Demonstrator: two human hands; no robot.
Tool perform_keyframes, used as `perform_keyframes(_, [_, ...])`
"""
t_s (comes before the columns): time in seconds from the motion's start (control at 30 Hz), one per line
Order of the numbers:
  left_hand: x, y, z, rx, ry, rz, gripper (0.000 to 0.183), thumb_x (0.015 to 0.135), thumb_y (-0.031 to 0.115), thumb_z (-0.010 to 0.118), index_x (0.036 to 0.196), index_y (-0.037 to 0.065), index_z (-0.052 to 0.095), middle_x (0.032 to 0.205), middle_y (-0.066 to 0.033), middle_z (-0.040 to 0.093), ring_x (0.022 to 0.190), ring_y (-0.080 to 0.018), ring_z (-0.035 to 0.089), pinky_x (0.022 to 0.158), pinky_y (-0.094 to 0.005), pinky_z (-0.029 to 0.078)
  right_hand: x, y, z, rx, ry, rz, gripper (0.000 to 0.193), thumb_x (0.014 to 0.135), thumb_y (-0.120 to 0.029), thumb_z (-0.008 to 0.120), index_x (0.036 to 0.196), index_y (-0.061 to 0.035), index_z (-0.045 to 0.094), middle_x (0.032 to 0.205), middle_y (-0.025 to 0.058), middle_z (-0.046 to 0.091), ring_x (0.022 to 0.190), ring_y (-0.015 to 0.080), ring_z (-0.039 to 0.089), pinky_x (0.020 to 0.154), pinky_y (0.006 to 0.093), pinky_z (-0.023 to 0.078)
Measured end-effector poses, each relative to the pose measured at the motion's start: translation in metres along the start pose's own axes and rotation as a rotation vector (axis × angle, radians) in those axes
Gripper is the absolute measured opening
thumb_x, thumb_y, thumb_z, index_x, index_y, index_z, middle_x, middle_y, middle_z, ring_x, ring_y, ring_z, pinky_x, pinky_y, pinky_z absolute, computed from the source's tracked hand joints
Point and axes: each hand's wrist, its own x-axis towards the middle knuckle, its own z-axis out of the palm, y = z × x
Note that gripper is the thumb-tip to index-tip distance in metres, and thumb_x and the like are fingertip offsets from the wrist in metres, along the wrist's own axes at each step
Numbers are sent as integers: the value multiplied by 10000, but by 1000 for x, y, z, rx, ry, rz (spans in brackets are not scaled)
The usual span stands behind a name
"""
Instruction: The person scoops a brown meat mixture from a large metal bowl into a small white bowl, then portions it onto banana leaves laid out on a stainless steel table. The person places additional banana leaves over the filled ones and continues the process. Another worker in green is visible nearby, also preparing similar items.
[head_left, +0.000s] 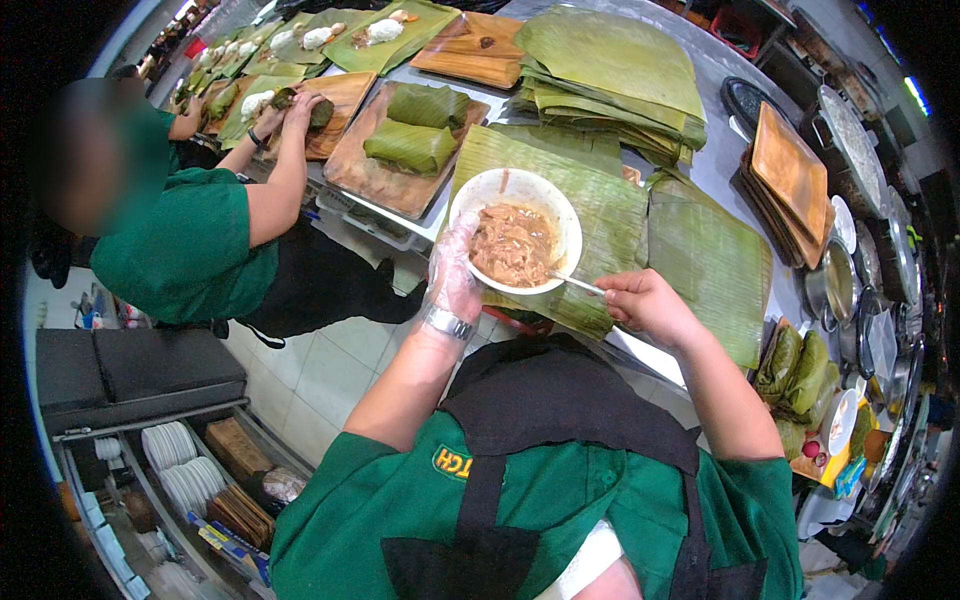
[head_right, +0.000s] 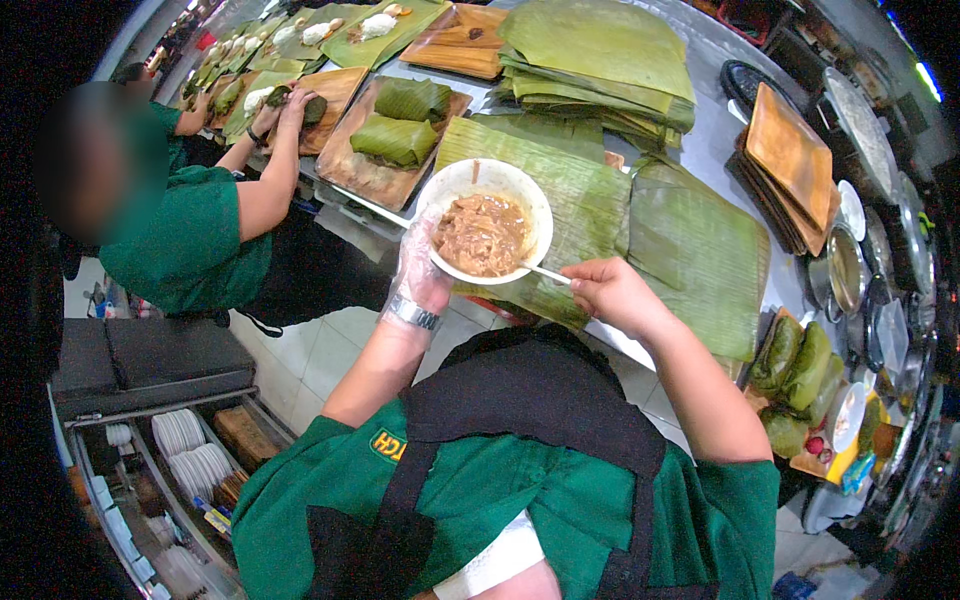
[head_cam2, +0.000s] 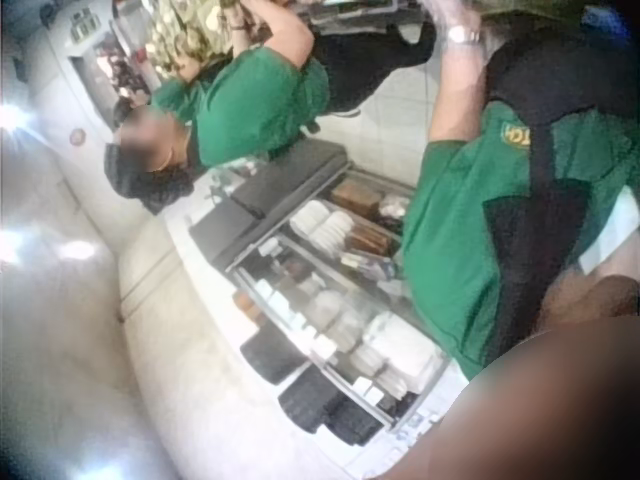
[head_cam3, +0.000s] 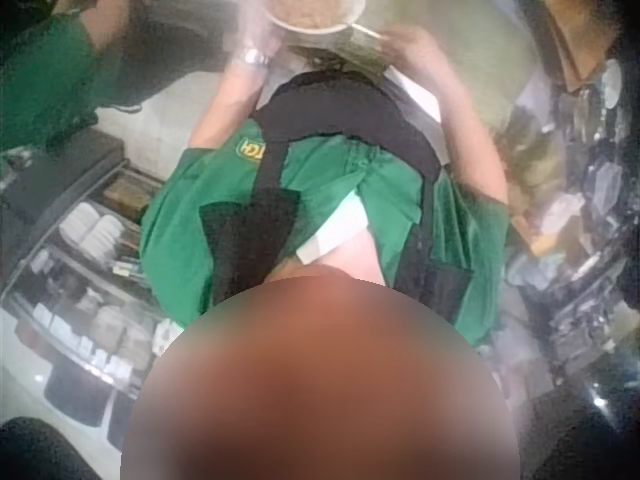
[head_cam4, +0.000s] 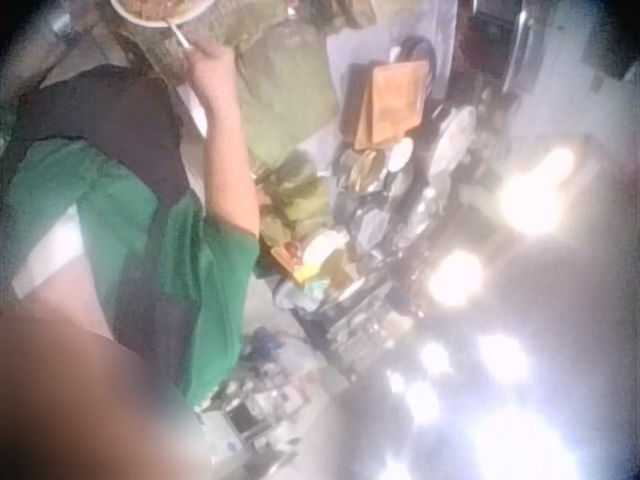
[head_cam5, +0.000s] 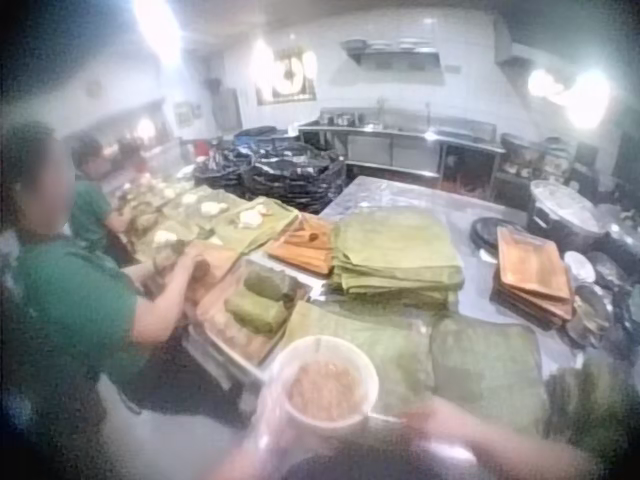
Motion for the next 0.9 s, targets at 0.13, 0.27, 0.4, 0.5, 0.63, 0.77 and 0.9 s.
perform_keyframes(0.13, [-3, 2, -3, 21, 40, -21, 406, 959, 236, 478, 1278, -15, 480, 1243, -130, 570, 1131, -225, 561, 977, -355, 449, -4, -5, -8, 362, -5, 174, 249, 887, -17, 536, 1111, 66, 607, 644, -15, 518, 535, 54, 424, 466, 201, 318])
perform_keyframes(0.27, [-5, 5, -7, 2, 47, -17, 441, 951, 239, 485, 1306, -20, 448, 1276, -139, 545, 1163, -230, 538, 1005, -365, 425, -7, -9, -14, 332, 0, 154, 252, 895, -31, 526, 1120, 51, 607, 634, -17, 504, 503, 43, 402, 430, 186, 301])
perform_keyframes(0.4, [-9, 8, -14, -10, 17, 6, 452, 946, 244, 497, 1305, -25, 445, 1276, -143, 544, 1160, -234, 540, 1007, -369, 424, -6, -10, -17, 301, 28, 144, 250, 904, -47, 526, 1121, 39, 615, 636, -22, 498, 491, 38, 391, 418, 180, 285])
perform_keyframes(0.5, [-9, 6, -19, 20, 28, 24, 450, 943, 245, 503, 1299, -25, 452, 1262, -145, 553, 1145, -235, 550, 998, -371, 433, -5, -12, -17, 274, 26, 85, 245, 905, -56, 534, 1116, 33, 621, 641, -24, 502, 490, 37, 390, 422, 181, 281])
perform_keyframes(0.63, [-9, 5, -26, -24, 45, -3, 438, 940, 220, 525, 1297, -26, 465, 1247, -123, 562, 1128, -218, 558, 984, -354, 440, -4, -16, -18, 287, 42, 76, 241, 902, -62, 546, 1112, 27, 625, 645, -26, 509, 495, 34, 396, 425, 180, 280])
perform_keyframes(0.77, [-12, 9, -34, -85, 78, -14, 414, 937, 209, 533, 1276, -24, 484, 1230, -123, 570, 1101, -220, 572, 971, -355, 451, -6, -20, -21, 275, 50, 54, 241, 901, -59, 547, 1113, 28, 623, 653, -23, 514, 500, 32, 404, 426, 177, 279])
perform_keyframes(0.9, [-14, 21, -46, -14, 170, 19, 477, 919, 266, 521, 1280, -40, 458, 1236, -171, 564, 1111, -293, 571, 976, -420, 455, -7, -20, -29, 306, 40, 60, 246, 905, -85, 546, 1121, 7, 619, 650, -38, 510, 520, 32, 405, 434, 179, 291])
